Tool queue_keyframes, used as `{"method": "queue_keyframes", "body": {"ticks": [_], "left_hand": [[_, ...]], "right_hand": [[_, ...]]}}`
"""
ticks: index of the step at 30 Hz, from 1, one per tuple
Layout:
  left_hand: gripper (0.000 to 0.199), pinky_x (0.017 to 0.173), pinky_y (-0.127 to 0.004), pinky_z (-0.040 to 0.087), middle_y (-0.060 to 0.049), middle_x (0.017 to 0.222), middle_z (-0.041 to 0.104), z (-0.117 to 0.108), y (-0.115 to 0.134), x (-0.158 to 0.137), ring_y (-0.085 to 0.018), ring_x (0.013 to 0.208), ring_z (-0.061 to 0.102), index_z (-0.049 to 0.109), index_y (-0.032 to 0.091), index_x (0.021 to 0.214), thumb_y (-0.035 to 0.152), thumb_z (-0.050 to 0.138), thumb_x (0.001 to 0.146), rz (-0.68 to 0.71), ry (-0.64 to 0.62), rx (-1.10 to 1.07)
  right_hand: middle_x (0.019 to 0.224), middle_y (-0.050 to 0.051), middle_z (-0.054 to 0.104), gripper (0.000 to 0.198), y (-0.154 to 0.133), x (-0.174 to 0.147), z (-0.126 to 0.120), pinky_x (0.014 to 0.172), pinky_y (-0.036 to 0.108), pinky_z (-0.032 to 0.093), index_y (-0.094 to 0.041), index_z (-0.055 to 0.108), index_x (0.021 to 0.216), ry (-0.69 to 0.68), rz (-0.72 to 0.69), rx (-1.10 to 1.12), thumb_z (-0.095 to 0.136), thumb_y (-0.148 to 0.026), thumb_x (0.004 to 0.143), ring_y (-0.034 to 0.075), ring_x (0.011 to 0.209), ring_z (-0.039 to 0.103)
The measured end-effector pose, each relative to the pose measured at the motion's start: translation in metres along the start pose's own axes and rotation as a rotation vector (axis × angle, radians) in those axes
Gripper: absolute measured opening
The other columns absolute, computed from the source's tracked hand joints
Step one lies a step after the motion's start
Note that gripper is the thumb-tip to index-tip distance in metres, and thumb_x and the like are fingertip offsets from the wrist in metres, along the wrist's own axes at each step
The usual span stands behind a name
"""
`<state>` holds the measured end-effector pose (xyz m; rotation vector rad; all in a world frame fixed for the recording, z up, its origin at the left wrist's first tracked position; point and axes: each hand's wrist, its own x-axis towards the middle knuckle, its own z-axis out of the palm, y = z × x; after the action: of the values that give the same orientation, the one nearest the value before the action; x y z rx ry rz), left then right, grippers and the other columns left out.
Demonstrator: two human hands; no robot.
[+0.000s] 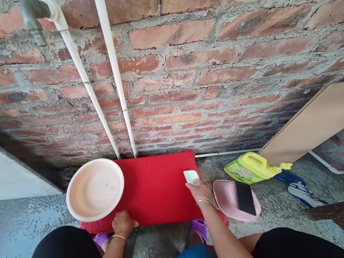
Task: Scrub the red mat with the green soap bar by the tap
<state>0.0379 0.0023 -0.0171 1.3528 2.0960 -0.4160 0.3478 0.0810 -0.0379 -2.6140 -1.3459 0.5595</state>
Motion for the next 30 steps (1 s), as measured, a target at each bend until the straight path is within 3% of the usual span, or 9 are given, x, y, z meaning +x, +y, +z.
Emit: {"method": "queue_keyframes", "body": {"ticks": [2, 4, 8, 12, 16, 20, 26, 28, 30], "left_hand": [[0.05, 0.08, -0.03, 0.05, -0.018, 0.111, 0.065, 0.0, -0.001, -0.001, -0.026, 0.1, 0.063, 0.065, 0.011, 0.103, 0.034, 0.068, 0.059, 0.003, 0.006, -0.006], [0.051, 0.08, -0.031, 0.05, -0.018, 0.111, 0.065, 0.001, -0.002, -0.001, -0.026, 0.099, 0.064, 0.064, 0.011, 0.104, 0.035, 0.067, 0.06, 0.01, 0.015, -0.007], [0.051, 0.081, -0.032, 0.05, -0.018, 0.111, 0.065, 0.007, -0.003, 0.003, -0.026, 0.099, 0.064, 0.064, 0.011, 0.104, 0.037, 0.066, 0.06, 0.017, 0.027, 0.004], [0.048, 0.08, -0.032, 0.05, -0.017, 0.109, 0.065, 0.012, -0.005, 0.009, -0.026, 0.098, 0.064, 0.065, 0.012, 0.102, 0.036, 0.066, 0.06, 0.021, 0.04, 0.022], [0.046, 0.08, -0.032, 0.05, -0.018, 0.107, 0.066, 0.015, -0.006, 0.013, -0.026, 0.098, 0.064, 0.065, 0.011, 0.101, 0.034, 0.066, 0.06, 0.037, 0.053, 0.024], [0.046, 0.078, -0.033, 0.051, -0.018, 0.108, 0.066, 0.014, -0.005, 0.012, -0.026, 0.096, 0.065, 0.065, 0.012, 0.1, 0.035, 0.066, 0.06, 0.021, 0.04, 0.014], [0.051, 0.077, -0.031, 0.051, -0.019, 0.11, 0.065, 0.009, -0.006, 0.007, -0.027, 0.097, 0.065, 0.065, 0.01, 0.102, 0.035, 0.067, 0.058, 0.026, 0.019, -0.028], [0.051, 0.077, -0.031, 0.051, -0.019, 0.11, 0.065, 0.009, -0.007, 0.006, -0.027, 0.097, 0.065, 0.065, 0.01, 0.103, 0.035, 0.067, 0.058, 0.023, 0.022, -0.031], [0.051, 0.078, -0.031, 0.051, -0.018, 0.111, 0.065, 0.01, -0.007, 0.006, -0.026, 0.098, 0.064, 0.066, 0.011, 0.102, 0.034, 0.067, 0.057, 0.025, 0.031, -0.028]], "right_hand": [[0.093, 0.01, 0.061, 0.04, 0.018, 0.007, -0.008, 0.073, 0.031, 0.04, -0.019, 0.064, 0.101, 0.053, 0.119, 0.019, 0.057, -0.048, 0.075, 0.024, 0.087, 0.057], [0.089, 0.01, 0.061, 0.039, 0.016, 0.003, -0.004, 0.073, 0.032, 0.04, -0.019, 0.064, 0.099, 0.09, 0.1, 0.052, 0.057, -0.048, 0.074, 0.024, 0.085, 0.057], [0.094, 0.007, 0.058, 0.034, -0.043, -0.033, 0.032, 0.078, 0.028, 0.04, -0.021, 0.064, 0.096, 0.038, -0.29, 0.12, 0.064, -0.044, 0.07, 0.019, 0.088, 0.055], [0.098, 0.005, 0.056, 0.028, -0.114, -0.076, 0.071, 0.081, 0.028, 0.04, -0.025, 0.065, 0.092, -0.176, -0.715, 0.025, 0.068, -0.036, 0.067, 0.019, 0.09, 0.054], [0.101, 0.004, 0.056, 0.028, -0.136, -0.082, 0.08, 0.08, 0.029, 0.04, -0.027, 0.065, 0.094, -0.266, -0.818, -0.069, 0.068, -0.035, 0.068, 0.019, 0.092, 0.053], [0.099, 0.005, 0.057, 0.03, -0.098, -0.041, 0.055, 0.079, 0.027, 0.04, -0.025, 0.066, 0.096, -0.175, -0.601, -0.036, 0.068, -0.036, 0.068, 0.018, 0.09, 0.055], [0.087, 0.011, 0.061, 0.037, 0.017, 0.024, -0.004, 0.07, 0.031, 0.042, -0.018, 0.065, 0.096, 0.012, -0.071, 0.001, 0.061, -0.045, 0.071, 0.023, 0.083, 0.059], [0.076, 0.012, 0.062, 0.037, 0.048, 0.03, -0.017, 0.064, 0.033, 0.041, -0.015, 0.065, 0.092, 0.047, -0.005, 0.018, 0.055, -0.046, 0.075, 0.025, 0.077, 0.059], [0.071, 0.012, 0.061, 0.038, 0.064, 0.026, -0.019, 0.061, 0.035, 0.041, -0.014, 0.065, 0.089, 0.075, -0.043, 0.042, 0.05, -0.047, 0.078, 0.026, 0.072, 0.059]]}}
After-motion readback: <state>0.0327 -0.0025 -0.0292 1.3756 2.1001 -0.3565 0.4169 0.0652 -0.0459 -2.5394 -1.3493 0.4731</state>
